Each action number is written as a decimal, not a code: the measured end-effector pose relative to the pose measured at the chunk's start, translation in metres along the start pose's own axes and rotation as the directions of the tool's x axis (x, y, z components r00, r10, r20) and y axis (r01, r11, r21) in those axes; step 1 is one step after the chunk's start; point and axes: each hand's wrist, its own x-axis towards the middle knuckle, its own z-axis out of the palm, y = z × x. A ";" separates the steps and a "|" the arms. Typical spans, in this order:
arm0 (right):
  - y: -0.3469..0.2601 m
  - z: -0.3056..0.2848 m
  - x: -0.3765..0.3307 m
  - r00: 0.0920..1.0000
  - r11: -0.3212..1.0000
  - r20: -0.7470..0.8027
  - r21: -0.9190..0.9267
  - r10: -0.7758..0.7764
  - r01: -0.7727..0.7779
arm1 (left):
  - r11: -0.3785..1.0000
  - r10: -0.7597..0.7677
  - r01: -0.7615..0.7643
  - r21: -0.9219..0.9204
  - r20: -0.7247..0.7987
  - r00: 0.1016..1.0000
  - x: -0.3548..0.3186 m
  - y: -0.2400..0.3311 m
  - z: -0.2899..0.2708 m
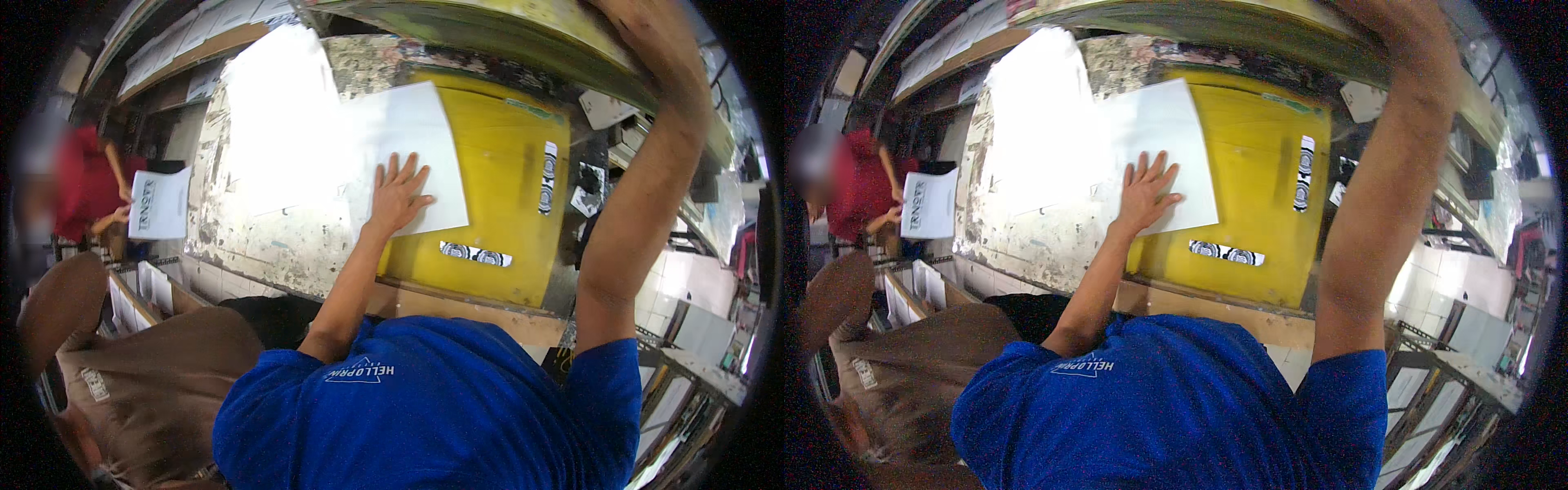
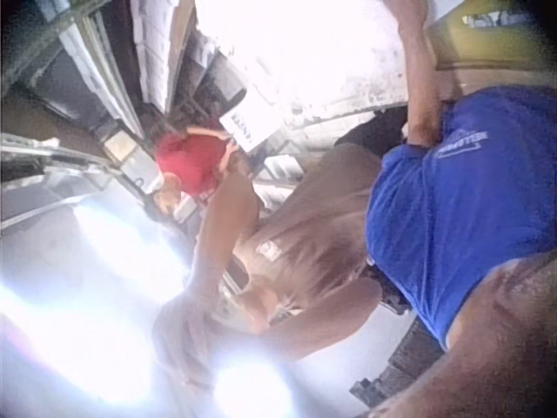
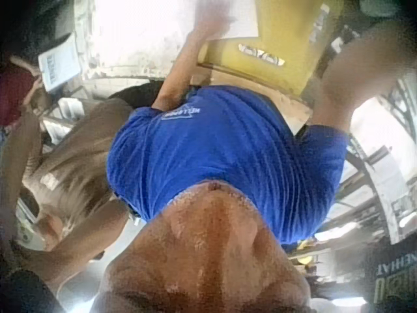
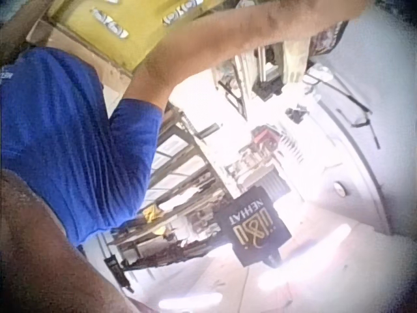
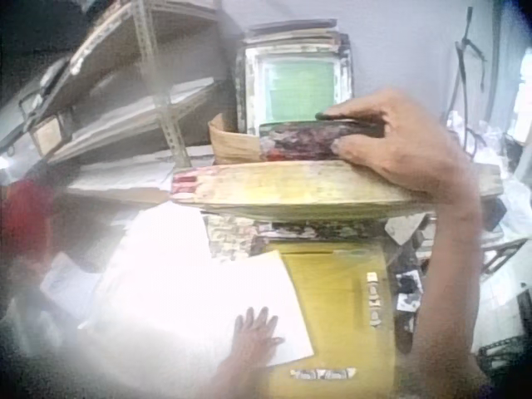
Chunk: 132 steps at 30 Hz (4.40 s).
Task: The person performs screen printing by placing sheets of paper on a printing board, lowering a screen frame, and using a squeegee to apply ink. They lift the frame after each print and move the printed sheet to the side while an assistant provides new sheets.
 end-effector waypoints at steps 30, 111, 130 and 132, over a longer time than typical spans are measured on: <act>0.029 -0.004 0.014 0.980 0.974 0.199 0.223 -0.014 -0.031 | 0.940 0.327 -0.315 -0.134 0.082 0.941 0.039 0.122 0.064; 0.104 0.181 -0.189 0.616 0.412 0.583 0.458 0.529 -0.787 | 0.795 -0.440 0.206 -0.570 -0.308 0.844 -0.150 0.031 -0.013; -0.023 -0.003 -0.097 0.976 0.994 0.218 0.103 0.005 -0.028 | 0.528 -0.496 -0.590 -0.611 -0.786 0.369 0.049 0.079 -0.143; -0.013 -0.011 -0.062 0.966 0.984 0.248 0.139 0.070 -0.107 | 0.533 -0.492 -0.430 -0.729 -0.680 0.543 0.087 0.050 -0.114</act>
